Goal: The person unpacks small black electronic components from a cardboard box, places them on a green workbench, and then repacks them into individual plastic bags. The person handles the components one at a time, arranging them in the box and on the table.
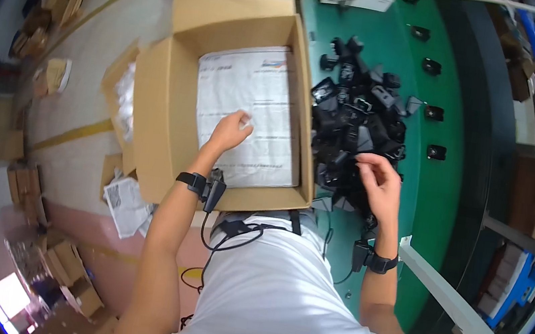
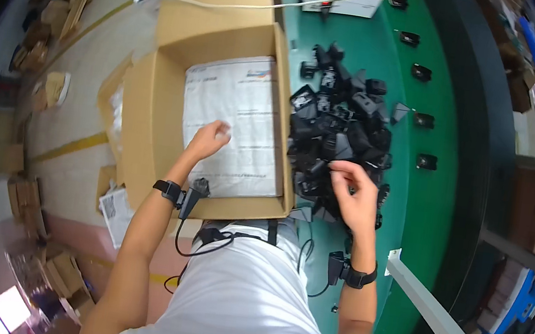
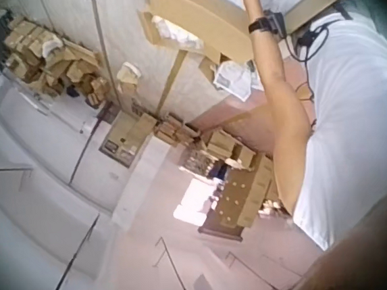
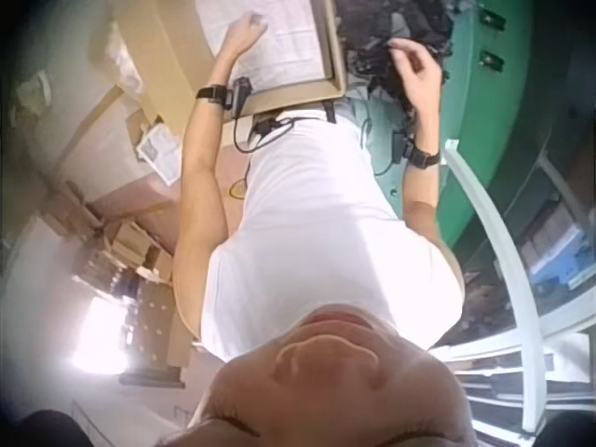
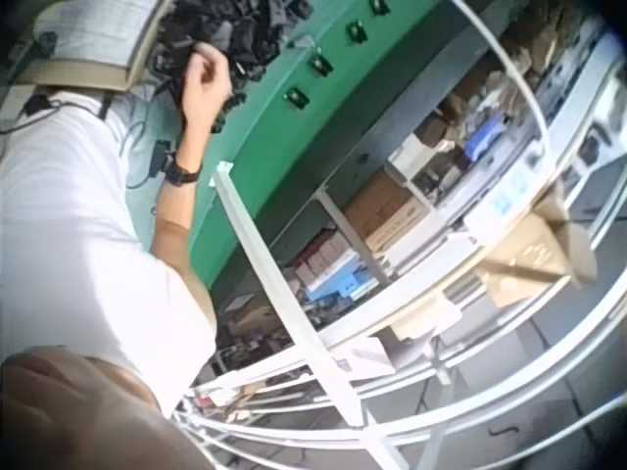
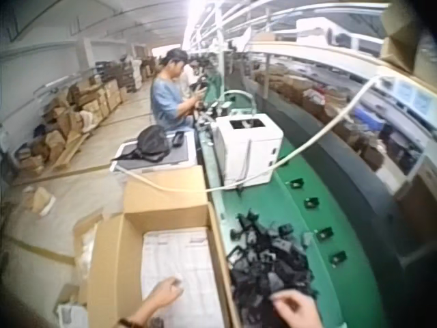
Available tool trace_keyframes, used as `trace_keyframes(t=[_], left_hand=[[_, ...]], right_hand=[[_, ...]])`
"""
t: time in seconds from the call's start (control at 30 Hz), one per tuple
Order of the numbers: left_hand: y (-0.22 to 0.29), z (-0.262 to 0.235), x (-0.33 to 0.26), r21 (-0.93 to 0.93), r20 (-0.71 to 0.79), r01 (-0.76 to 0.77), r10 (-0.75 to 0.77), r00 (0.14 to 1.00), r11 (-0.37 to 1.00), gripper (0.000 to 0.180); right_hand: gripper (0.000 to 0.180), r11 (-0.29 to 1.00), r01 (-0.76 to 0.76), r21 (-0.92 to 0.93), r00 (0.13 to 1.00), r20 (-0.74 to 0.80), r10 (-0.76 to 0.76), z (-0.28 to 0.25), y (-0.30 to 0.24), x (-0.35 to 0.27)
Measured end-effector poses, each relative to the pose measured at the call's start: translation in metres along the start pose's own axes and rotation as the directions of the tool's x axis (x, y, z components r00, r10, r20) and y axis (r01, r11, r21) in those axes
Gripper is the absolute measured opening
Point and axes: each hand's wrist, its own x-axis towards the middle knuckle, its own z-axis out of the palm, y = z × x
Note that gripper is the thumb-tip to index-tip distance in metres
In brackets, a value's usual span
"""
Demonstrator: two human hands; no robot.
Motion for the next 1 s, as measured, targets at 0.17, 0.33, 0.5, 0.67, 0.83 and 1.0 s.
trace_keyframes(t=[0.17, 0.33, 0.5, 0.67, 0.83, 1.0], left_hand=[[-0.127, 0.038, -0.018, 0.383, 0.028, 0.231, -0.261, 0.965, 0.894, 0.049], [-0.153, 0.066, -0.017, 0.098, -0.198, 0.48, -0.455, 0.868, 0.872, 0.056], [-0.16, 0.077, -0.014, 0.202, -0.214, 0.409, -0.368, 0.905, 0.89, 0.05], [-0.177, 0.084, 0.002, 0.101, -0.137, 0.453, -0.439, 0.888, 0.886, 0.035], [-0.195, 0.109, 0.015, 0.099, -0.207, 0.426, -0.4, 0.893, 0.899, 0.03], [-0.177, 0.083, 0.01, 0.0, -0.163, 0.428, -0.422, 0.892, 0.904, 0.031]], right_hand=[[0.033, 0.867, 0.402, -0.294, 0.791, 0.588, -0.167, 0.106, -0.008, 0.021], [0.038, 0.711, 0.469, -0.523, 0.658, 0.745, 0.114, 0.167, 0.025, 0.012], [0.04, 0.756, 0.332, -0.564, 0.616, 0.737, 0.279, 0.164, 0.054, -0.02], [0.037, 0.748, 0.215, -0.628, 0.744, 0.601, 0.291, 0.162, 0.051, -0.029], [0.026, 0.702, 0.047, -0.71, 0.879, 0.364, 0.31, 0.177, 0.072, -0.041], [0.023, 0.676, 0.034, -0.736, 0.92, 0.287, 0.266, 0.178, 0.066, -0.042]])
